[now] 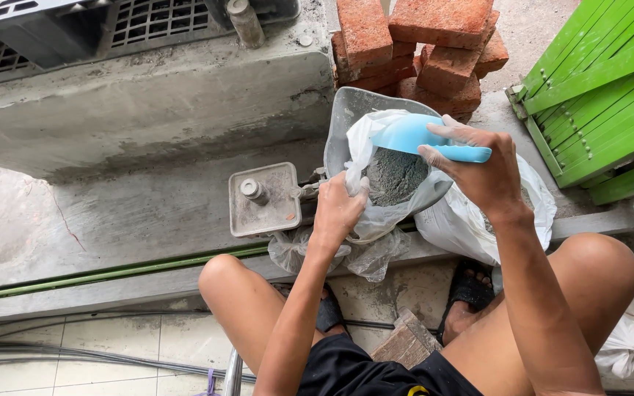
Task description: The person scoops cement from a white sack using a blue scoop and transfers it into a clear plastic container. The person holds the sack open with one hand while scooping with the other, repeating the action multiple times.
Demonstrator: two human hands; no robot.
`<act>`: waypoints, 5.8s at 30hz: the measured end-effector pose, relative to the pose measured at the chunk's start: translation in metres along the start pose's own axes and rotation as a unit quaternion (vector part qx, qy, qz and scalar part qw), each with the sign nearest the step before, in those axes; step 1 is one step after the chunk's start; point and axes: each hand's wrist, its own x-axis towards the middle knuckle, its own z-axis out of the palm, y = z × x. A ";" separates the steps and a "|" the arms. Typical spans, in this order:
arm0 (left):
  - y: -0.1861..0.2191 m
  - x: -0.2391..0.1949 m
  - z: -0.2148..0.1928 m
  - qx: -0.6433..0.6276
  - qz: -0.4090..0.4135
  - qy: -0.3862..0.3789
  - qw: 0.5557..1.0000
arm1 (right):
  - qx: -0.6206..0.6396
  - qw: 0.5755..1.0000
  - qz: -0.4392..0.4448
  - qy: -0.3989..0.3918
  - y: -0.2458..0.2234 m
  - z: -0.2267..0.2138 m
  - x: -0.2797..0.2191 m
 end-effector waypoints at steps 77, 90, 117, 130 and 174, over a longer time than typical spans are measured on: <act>0.040 0.014 0.002 -0.009 -0.065 -0.102 0.993 | 0.122 0.980 0.111 -0.106 0.042 0.056 -0.010; 0.062 0.010 -0.004 -0.014 -0.070 -0.092 0.993 | 0.192 0.976 0.095 -0.029 0.027 0.080 -0.006; 0.020 0.023 0.005 -0.003 -0.110 -0.096 0.989 | 0.262 0.954 0.136 -0.056 0.007 0.032 -0.007; 0.044 0.013 -0.008 -0.039 -0.133 -0.108 0.985 | 0.213 0.958 0.178 -0.071 0.045 0.045 0.002; 0.026 0.033 -0.032 -0.167 0.019 -0.002 0.986 | 0.273 0.941 0.196 -0.041 0.066 0.035 0.017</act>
